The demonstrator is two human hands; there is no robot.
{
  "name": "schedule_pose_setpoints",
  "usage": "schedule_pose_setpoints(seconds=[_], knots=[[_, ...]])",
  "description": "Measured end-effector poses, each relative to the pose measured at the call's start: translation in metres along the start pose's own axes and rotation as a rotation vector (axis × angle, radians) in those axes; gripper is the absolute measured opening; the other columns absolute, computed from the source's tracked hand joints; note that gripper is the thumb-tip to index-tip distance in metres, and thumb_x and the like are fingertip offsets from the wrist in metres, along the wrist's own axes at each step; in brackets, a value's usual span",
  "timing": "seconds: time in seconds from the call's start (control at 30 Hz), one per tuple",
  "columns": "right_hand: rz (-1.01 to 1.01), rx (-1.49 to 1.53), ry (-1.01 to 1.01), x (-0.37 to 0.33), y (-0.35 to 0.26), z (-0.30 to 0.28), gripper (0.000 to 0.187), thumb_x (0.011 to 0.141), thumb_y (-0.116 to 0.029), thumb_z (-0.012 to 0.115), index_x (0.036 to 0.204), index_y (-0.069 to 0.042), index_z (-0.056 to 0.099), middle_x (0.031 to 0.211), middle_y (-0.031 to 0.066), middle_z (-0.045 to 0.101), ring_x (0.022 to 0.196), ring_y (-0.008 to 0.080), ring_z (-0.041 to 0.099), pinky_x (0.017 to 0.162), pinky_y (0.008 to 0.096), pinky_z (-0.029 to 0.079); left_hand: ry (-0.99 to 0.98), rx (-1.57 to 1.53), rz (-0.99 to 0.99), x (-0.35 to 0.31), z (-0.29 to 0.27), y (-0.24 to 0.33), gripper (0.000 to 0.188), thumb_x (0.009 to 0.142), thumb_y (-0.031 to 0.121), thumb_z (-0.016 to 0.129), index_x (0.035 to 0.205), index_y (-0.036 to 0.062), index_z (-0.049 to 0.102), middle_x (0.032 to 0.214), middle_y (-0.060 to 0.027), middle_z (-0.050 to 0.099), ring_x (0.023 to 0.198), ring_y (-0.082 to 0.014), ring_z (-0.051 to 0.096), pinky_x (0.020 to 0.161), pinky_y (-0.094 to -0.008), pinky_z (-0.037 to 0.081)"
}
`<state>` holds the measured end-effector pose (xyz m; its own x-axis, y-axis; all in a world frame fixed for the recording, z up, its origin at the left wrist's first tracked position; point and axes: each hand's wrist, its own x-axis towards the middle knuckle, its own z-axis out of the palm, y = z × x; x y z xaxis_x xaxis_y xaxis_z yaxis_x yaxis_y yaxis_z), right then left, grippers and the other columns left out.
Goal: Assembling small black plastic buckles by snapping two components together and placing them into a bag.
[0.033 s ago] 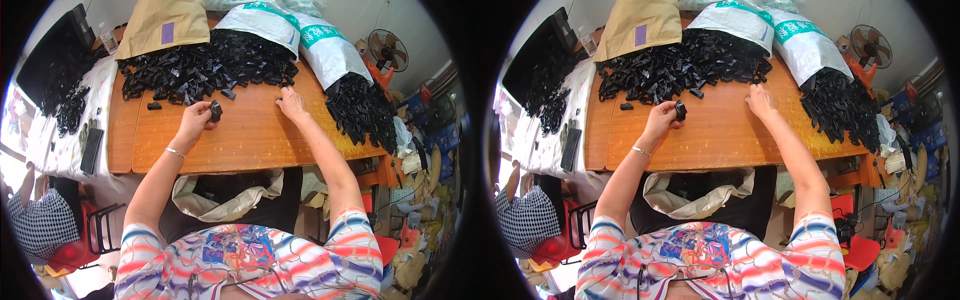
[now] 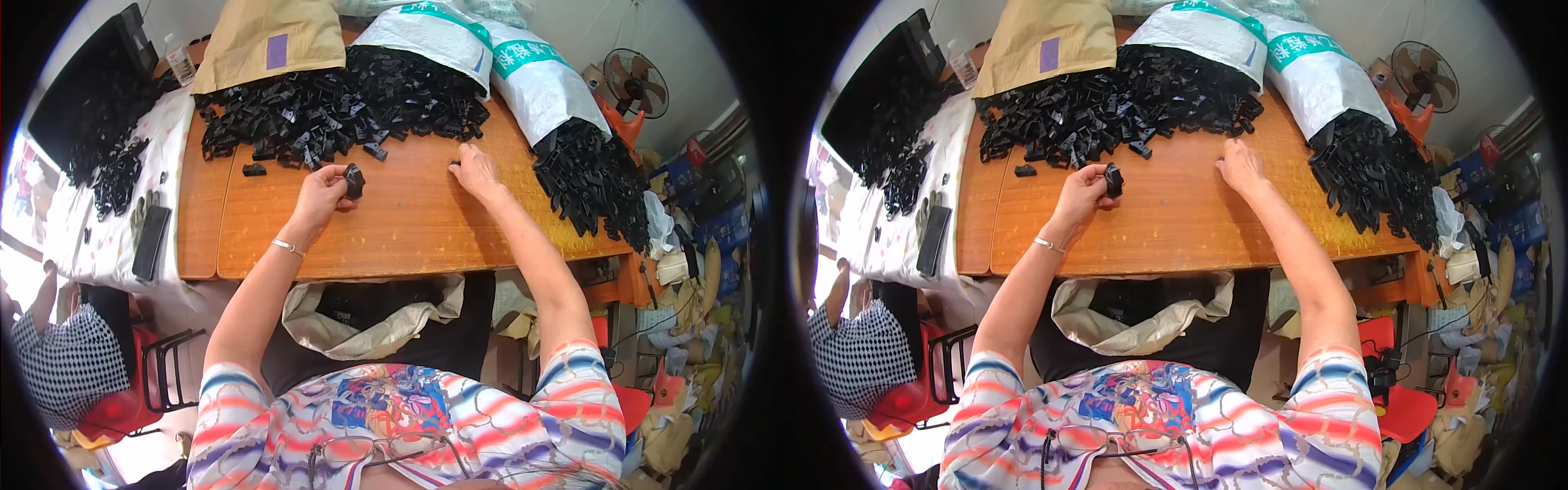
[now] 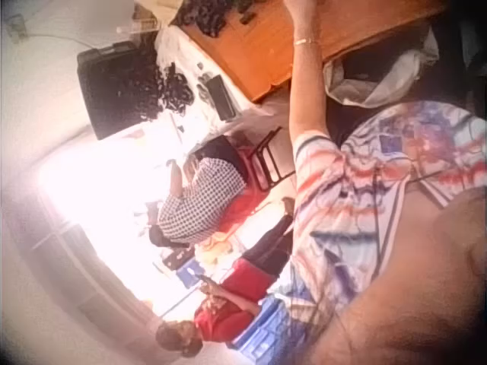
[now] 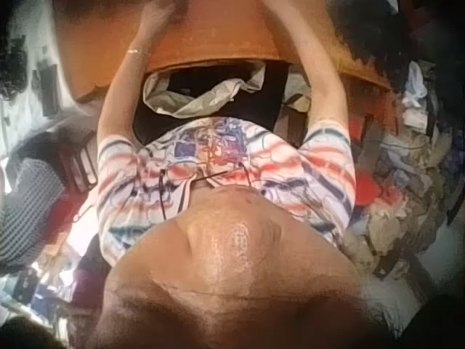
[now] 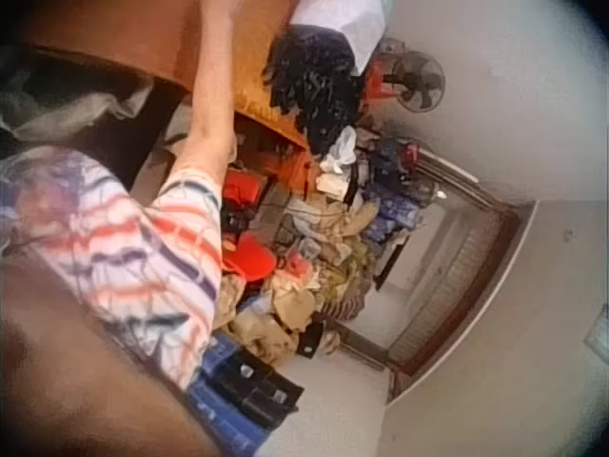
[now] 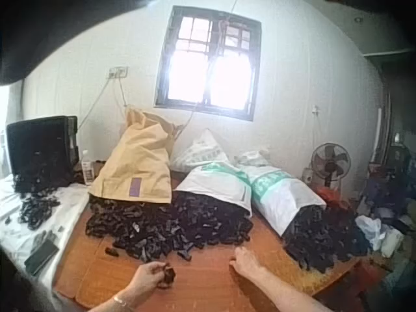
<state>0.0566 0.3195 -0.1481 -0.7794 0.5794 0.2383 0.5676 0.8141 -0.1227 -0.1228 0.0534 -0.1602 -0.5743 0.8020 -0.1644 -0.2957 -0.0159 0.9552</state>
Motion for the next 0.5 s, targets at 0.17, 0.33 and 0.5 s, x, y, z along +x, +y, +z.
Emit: schedule_pose_setpoints(seconds=[0.17,0.33,0.5], knots=[[0.106,0.504,-0.253,-0.018,-0.051,-0.017,0.026,0.086,-0.02,0.063,0.103,-0.001,0.064,0.099,0.0216,0.069,0.092,0.0315,0.067,0.08,0.041,0.053,0.062,0.08,0.056,-0.002,0.0,-0.004,0.025,0.09,0.001,0.057,0.115,-0.0032,0.055,0.087,-0.0076,0.066,0.067,-0.0113,0.063,0.058,-0.0214,0.05],[-0.145,0.802,-0.142,-0.038,-0.111,-0.006,0.032,0.091,-0.017,0.062,0.12,-0.004,0.059,0.068,0.0034,0.06,0.057,0.011,0.057,0.054,0.0285,0.048,0.137,0.399,0.15,-0.003,0.003,-0.008,0.023,0.086,0.006,0.066,0.106,-0.0034,0.061,0.09,-0.0064,0.066,0.07,-0.0112,0.063,0.062,-0.0254,0.051],[-0.268,0.752,-0.143,-0.036,-0.134,-0.002,0.032,0.088,-0.014,0.064,0.117,-0.002,0.061,0.073,0.0127,0.067,0.065,0.0228,0.065,0.06,0.0351,0.05,0.115,0.86,0.56,-0.006,0.002,-0.006,0.023,0.077,0.01,0.074,0.096,0.0041,0.064,0.092,-0.0086,0.064,0.083,-0.026,0.064,0.074,-0.0343,0.051]])
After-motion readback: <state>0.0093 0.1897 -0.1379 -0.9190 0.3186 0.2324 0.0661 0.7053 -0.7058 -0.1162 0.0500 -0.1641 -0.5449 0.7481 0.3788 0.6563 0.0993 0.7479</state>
